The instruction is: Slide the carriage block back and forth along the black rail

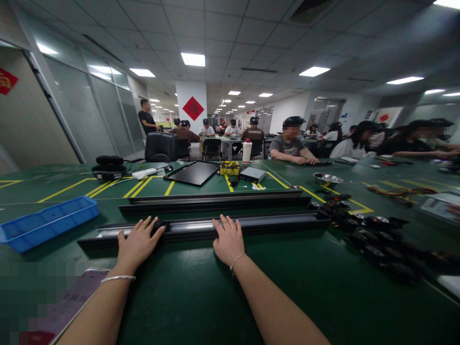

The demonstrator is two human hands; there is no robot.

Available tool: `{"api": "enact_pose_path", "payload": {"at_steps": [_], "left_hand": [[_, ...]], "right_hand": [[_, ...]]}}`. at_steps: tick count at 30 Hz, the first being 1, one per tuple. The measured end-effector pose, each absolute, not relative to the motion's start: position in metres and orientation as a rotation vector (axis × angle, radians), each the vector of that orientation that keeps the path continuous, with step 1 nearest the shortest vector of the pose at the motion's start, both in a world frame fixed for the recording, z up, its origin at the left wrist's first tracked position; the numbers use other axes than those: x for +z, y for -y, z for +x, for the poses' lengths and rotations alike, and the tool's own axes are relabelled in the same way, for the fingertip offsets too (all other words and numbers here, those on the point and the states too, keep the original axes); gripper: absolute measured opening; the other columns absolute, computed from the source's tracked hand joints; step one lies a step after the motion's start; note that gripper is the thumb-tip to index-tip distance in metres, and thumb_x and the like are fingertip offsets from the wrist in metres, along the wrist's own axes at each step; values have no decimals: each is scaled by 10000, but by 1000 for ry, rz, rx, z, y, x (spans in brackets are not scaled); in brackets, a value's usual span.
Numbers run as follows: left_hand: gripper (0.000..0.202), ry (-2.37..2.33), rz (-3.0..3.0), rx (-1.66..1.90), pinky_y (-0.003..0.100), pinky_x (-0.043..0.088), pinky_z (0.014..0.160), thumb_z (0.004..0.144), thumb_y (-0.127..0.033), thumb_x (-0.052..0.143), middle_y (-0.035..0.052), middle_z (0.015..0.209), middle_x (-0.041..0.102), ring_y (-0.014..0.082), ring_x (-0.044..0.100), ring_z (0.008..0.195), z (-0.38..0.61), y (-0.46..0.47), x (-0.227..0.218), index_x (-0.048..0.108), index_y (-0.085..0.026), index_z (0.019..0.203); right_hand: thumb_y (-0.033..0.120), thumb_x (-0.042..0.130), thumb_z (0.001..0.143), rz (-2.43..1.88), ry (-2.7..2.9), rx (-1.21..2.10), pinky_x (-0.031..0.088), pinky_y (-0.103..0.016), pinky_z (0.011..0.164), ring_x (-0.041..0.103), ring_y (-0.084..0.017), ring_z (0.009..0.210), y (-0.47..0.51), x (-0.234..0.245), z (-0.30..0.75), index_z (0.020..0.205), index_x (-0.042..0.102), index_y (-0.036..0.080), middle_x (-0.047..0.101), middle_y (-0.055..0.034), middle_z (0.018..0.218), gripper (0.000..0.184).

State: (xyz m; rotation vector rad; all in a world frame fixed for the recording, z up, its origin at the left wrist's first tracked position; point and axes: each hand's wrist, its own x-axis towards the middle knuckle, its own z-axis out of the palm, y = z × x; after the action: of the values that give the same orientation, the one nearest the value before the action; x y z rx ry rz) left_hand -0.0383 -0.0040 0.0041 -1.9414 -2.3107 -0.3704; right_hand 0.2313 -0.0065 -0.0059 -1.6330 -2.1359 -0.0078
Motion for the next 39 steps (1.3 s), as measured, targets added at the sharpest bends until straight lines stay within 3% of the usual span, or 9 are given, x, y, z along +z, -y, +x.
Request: {"api": "enact_pose_path", "payload": {"at_steps": [19,39], "left_hand": [[561,2235,-1930,-214,606,177,952,820,-536,190,138,1405,312,318,241,1295,-34,3,3,327,-319,1318],[549,2266,-1930,-172,616,159,951,806,-562,194,135,1409,303,340,237,1293,-32,1,4,308,-375,1309]], "right_hand": [[267,461,734,-1621,2138,-18,18,-408,1048,219,-200,1285,6,-7,231,1287,401,293,311,-26,1407,557],[249,458,731,-1629,2142,-17,21,-414,1052,220,-204,1286,7,-5,231,1291,399,292,308,-19,1409,565]]}}
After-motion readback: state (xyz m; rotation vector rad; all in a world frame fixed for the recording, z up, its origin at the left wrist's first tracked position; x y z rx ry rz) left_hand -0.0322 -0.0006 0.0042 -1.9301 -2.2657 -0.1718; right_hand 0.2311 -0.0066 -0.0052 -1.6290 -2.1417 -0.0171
